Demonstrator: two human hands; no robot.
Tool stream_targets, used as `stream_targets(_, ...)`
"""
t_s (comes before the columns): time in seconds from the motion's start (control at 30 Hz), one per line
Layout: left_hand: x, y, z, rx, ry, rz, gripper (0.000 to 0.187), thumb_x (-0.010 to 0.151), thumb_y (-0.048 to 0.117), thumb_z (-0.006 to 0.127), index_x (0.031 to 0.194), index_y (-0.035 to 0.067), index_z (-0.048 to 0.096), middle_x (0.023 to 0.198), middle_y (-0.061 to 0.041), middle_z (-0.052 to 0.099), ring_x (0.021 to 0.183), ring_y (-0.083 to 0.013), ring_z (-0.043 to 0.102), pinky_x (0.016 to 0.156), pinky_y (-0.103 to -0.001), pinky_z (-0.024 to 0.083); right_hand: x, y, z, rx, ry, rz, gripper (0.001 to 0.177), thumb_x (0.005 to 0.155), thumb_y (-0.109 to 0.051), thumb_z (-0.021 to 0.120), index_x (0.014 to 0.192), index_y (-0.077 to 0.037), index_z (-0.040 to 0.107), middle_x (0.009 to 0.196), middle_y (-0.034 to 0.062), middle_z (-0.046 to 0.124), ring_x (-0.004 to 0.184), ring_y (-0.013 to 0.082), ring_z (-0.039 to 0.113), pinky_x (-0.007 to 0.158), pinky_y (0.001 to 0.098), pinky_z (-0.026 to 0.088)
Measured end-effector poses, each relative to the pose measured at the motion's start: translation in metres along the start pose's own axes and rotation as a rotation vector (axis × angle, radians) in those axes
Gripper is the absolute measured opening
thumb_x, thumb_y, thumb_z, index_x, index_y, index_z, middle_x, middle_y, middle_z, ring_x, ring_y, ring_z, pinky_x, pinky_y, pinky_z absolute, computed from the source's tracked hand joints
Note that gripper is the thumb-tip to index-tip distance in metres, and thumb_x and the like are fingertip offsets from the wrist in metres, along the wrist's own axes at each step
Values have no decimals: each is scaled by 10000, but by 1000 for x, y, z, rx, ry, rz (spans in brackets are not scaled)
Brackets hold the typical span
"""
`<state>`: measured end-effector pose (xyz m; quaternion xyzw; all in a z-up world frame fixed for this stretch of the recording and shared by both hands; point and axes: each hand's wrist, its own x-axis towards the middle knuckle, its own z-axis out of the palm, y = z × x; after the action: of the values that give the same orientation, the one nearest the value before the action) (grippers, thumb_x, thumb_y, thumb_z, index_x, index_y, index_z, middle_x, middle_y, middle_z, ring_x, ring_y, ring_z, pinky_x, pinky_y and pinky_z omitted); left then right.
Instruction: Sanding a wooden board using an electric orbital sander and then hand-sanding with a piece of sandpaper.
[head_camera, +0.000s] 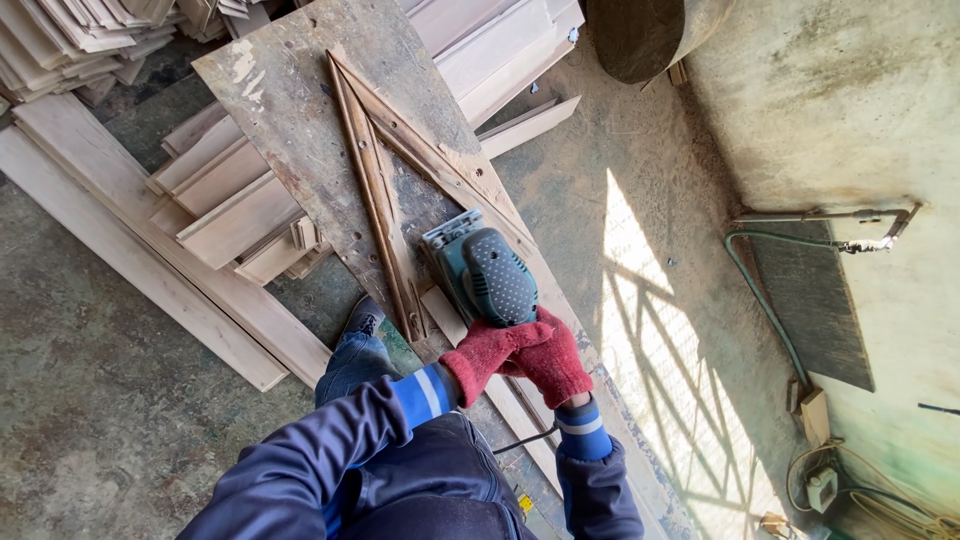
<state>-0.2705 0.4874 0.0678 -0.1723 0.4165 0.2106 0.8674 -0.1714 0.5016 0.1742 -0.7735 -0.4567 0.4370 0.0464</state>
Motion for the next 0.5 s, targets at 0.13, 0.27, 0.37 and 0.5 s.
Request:
stream_targets(0.13,14,-15,-20,17,46,57,826,603,42,1027,1309,57,598,1064,-300,699,811,-534,732,668,-681,642,-5,3,5,-61,-28,6,325,757,-307,756,1033,-136,743,902,140,769,971,356,744,867,448,564)
stream_targets(0.27,3,-4,-8,54,-29,-216,985,542,3,998,1387,-15,494,1106,-374,656,817,-593,690,674,-671,635,-8,12,8,-140,-5,41,395,740,-305,763,1079,-102,775,935,182,782,1013,399,737,881,468,561)
stream_targets(0.37,-16,-30,9,126,78,65,605,644,118,1008,1147,0,693,905,-233,740,702,-420,764,617,-547,678,-9,45,7,-125,1,115,452,710,-362,789,1117,-167,761,971,116,784,1064,339,736,893,419,571)
stream_targets(0.5,-14,-50,23,276,111,36,607,583,176,1035,1112,59,762,885,-201,762,711,-377,774,600,-497,666,-20,97,2,41,12,-88,410,755,-154,825,1146,-97,714,1063,76,798,971,190,754,862,314,601)
